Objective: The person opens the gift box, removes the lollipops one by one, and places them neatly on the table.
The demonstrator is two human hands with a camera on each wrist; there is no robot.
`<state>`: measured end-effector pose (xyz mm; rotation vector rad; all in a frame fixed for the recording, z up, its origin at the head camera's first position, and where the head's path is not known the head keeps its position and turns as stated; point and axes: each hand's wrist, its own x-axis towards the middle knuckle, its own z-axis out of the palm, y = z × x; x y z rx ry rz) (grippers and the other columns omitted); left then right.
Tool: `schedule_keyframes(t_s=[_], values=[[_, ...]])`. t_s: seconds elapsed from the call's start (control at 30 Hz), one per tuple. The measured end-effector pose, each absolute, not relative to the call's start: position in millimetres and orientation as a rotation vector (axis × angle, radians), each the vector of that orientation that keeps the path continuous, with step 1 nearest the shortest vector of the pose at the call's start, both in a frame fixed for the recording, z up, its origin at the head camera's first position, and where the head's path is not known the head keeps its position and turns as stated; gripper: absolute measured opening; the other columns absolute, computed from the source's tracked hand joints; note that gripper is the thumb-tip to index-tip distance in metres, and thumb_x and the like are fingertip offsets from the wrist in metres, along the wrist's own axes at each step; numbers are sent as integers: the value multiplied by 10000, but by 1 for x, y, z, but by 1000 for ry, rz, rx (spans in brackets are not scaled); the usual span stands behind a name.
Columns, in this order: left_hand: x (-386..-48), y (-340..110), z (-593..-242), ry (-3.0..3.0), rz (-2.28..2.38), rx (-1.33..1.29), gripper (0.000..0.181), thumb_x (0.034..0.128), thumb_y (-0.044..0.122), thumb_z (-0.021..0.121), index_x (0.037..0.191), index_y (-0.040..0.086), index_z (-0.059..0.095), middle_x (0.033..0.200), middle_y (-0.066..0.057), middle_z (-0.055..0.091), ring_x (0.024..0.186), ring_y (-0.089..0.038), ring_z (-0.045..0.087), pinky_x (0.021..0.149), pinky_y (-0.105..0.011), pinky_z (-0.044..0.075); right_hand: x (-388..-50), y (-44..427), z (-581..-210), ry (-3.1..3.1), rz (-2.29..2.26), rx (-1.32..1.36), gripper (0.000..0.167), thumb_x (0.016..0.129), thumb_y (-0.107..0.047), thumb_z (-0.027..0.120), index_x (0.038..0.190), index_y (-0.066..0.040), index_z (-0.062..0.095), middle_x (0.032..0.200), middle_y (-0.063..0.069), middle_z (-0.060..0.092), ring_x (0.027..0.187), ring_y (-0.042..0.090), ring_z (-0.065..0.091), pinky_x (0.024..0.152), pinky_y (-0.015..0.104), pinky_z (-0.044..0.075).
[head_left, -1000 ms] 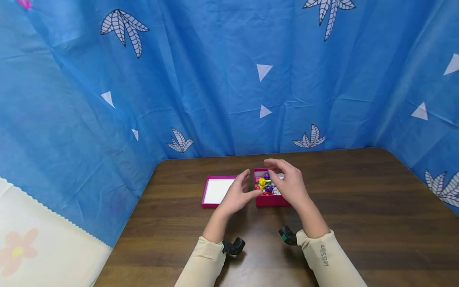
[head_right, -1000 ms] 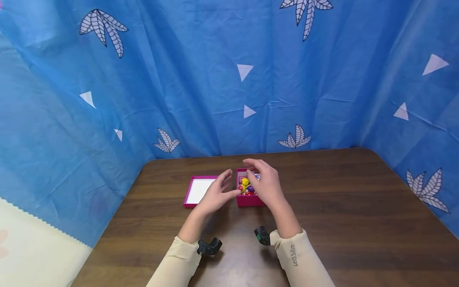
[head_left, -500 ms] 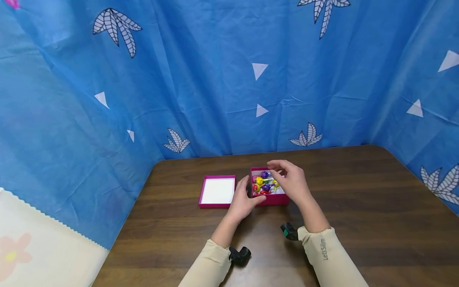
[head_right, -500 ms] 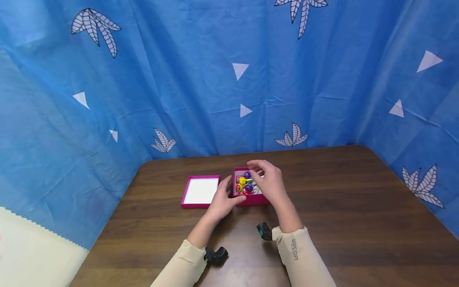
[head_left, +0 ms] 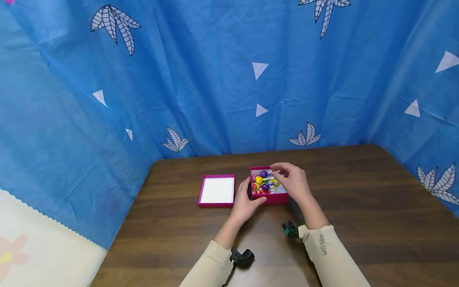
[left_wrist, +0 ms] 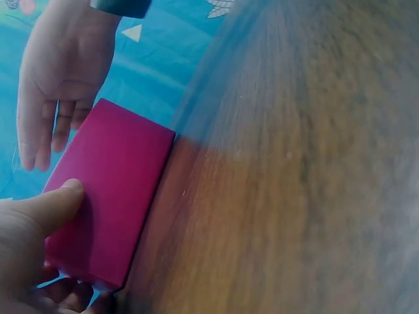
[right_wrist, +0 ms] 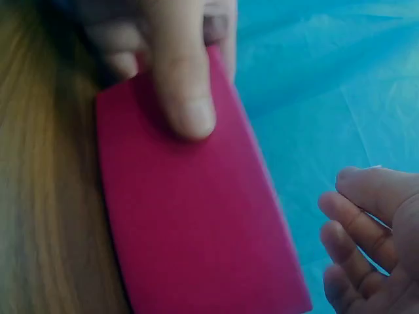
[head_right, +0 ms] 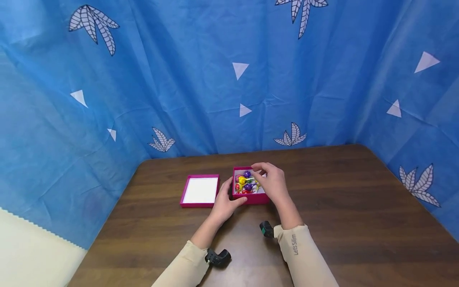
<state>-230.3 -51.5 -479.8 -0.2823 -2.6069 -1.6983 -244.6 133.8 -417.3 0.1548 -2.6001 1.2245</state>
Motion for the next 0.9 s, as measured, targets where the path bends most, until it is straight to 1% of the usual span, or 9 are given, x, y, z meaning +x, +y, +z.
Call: schedule_keyframes(t_s=[0.1,0.3,0.4,0.53,0.6,0.67,0.8,0.9], values=[[-230,-51,-482,-2595,-1707,-282,858,853,277,798,1545,88,327,1557,-136,394,1411,-306,440,1154,-449,411,-247,138,-421,-2639,1183,152,281,931,-201,715,1207,-148,710,1154,108,723,958,242,609,802,344,569],[-230,-51,-482,-2581,-1724,-266,852,852,268,802,1540,95,331,1538,-139,411,1391,-301,466,1131,-409,435,-255,145,-426,-2697,1125,203,285,921,-218,726,1198,-155,718,1178,113,721,1000,276,593,848,429,546],[-230,-52,-483,-2581,-1733,-267,853,854,264,802,1542,91,327,1538,-142,407,1394,-297,464,1133,-402,431,-261,146,-428,-2720,1083,232,274,912,-226,736,1179,-161,731,1151,105,730,989,272,582,829,407,525],[-231,-52,-484,-2594,-1725,-271,854,859,272,798,1545,92,323,1541,-143,403,1399,-293,459,1138,-399,425,-269,147,-431,-2756,983,258,251,903,-254,746,1144,-184,751,1040,74,741,933,245,538,751,344,472],[-231,-51,-484,-2601,-1715,-272,853,860,284,795,1546,95,324,1541,-141,404,1397,-291,462,1137,-399,428,-273,147,-431,-2767,918,274,253,894,-267,755,1136,-192,758,1016,67,745,922,241,514,744,349,438],[-232,-51,-485,-2604,-1708,-270,853,860,293,795,1545,99,327,1539,-138,407,1393,-289,466,1135,-399,430,-276,145,-431,-2773,849,287,262,884,-277,765,1133,-197,762,1050,62,753,937,237,506,775,382,425],[-232,-51,-486,-2601,-1710,-256,850,855,298,800,1543,118,334,1537,-125,413,1386,-285,471,1129,-405,438,-281,140,-430,-2786,746,309,291,865,-313,782,1133,-203,764,1140,64,751,1006,253,518,903,467,386],[-232,-50,-487,-2594,-1724,-263,849,857,297,797,1545,125,330,1538,-120,410,1387,-283,468,1130,-408,437,-283,136,-431,-2792,675,320,296,850,-338,795,1114,-207,774,1128,57,757,1016,259,522,939,499,350]])
